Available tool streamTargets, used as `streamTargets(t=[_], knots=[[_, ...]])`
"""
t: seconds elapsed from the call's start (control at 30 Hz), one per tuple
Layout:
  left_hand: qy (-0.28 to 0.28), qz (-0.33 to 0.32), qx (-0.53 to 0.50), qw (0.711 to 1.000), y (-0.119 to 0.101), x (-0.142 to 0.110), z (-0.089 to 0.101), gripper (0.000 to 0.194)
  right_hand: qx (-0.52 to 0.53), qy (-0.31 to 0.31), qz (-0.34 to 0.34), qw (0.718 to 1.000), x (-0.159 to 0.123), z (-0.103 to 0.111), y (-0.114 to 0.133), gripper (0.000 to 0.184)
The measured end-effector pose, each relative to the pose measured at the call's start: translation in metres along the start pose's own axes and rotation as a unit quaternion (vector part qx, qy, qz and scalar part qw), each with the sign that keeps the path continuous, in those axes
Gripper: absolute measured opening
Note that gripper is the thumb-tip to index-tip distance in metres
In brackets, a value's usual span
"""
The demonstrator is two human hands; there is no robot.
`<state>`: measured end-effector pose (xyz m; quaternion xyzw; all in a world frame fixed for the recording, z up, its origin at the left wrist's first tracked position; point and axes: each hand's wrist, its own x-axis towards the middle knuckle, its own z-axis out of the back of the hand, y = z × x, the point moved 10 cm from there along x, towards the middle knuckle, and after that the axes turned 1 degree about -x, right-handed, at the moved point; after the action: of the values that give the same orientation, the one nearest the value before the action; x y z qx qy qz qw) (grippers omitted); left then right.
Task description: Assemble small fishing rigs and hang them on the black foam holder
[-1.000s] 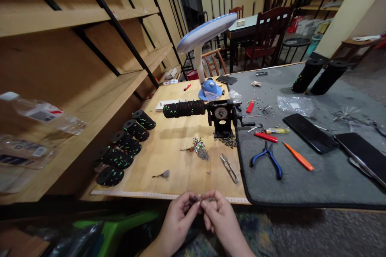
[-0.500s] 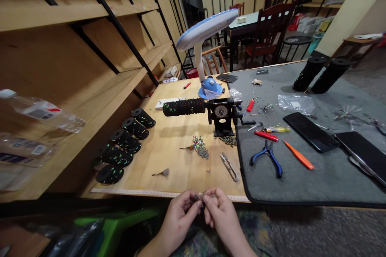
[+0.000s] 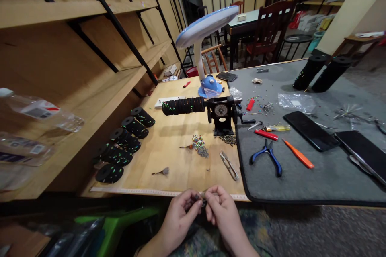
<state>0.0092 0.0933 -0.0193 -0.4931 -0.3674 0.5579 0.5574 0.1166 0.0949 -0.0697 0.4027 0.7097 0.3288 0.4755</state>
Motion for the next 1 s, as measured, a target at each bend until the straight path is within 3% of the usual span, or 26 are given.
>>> streamTargets(t=[0.37,0.7,0.83,1.0], knots=[[-0.017,0.002,0.018,1.0,-0.002,0.003,-0.001,0.007,-0.009,-0.007,0.046,0.999,-0.003,-0.001,0.012,0.047],[-0.005,0.006,0.016,1.0,-0.005,0.002,-0.004,0.014,-0.032,0.005,0.07,0.997,-0.005,-0.005,0.005,0.046],[-0.01,0.003,0.04,0.999,-0.01,0.002,0.003,0.014,-0.059,0.034,0.084,0.994,-0.006,-0.008,0.009,0.039],[-0.007,-0.008,0.024,1.0,-0.014,0.004,0.017,0.014,-0.111,0.095,0.055,0.988,-0.007,-0.016,0.012,0.03]])
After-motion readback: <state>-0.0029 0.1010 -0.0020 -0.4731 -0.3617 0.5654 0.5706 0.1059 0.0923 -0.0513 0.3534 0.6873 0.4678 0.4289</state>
